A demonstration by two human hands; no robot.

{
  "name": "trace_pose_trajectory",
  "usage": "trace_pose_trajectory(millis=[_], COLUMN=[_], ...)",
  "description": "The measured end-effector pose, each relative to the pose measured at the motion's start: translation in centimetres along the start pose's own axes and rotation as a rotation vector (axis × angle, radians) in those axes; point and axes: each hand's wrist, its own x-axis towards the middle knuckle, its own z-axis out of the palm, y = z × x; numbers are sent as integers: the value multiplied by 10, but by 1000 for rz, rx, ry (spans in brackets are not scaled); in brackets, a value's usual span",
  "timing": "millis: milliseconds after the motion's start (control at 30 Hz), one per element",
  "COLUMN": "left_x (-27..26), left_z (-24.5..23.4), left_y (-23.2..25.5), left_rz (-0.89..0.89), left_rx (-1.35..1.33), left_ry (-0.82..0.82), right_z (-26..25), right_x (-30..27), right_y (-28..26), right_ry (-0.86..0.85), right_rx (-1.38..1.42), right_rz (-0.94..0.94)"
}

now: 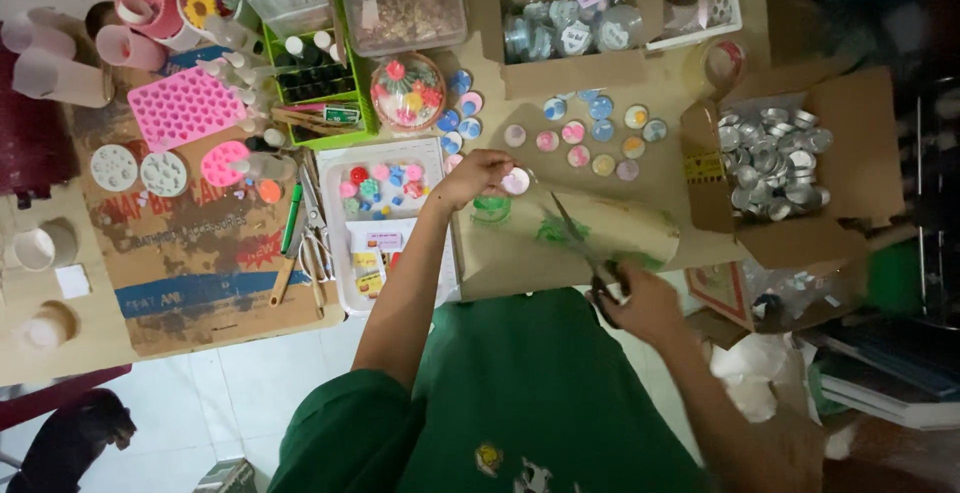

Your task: Manually wrapping small tea light candles in plastic film and cutting them with scissors.

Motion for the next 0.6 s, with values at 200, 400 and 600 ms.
trace_pose_trajectory(millis=[200,400,600], left_x=[-14,-12,-18], left_z=[9,6,10], left_y=[30,28,35], left_rz=[233,327,274], left_rx=[209,270,261], left_ry=[-78,-62,-52], right_z=[-25,-19,-58], right_x=[35,57,54], right_y=[-8,13,-35], right_ry=[331,191,284], right_rx=[-467,-482,-511], right_rz=[-377,-454,-469])
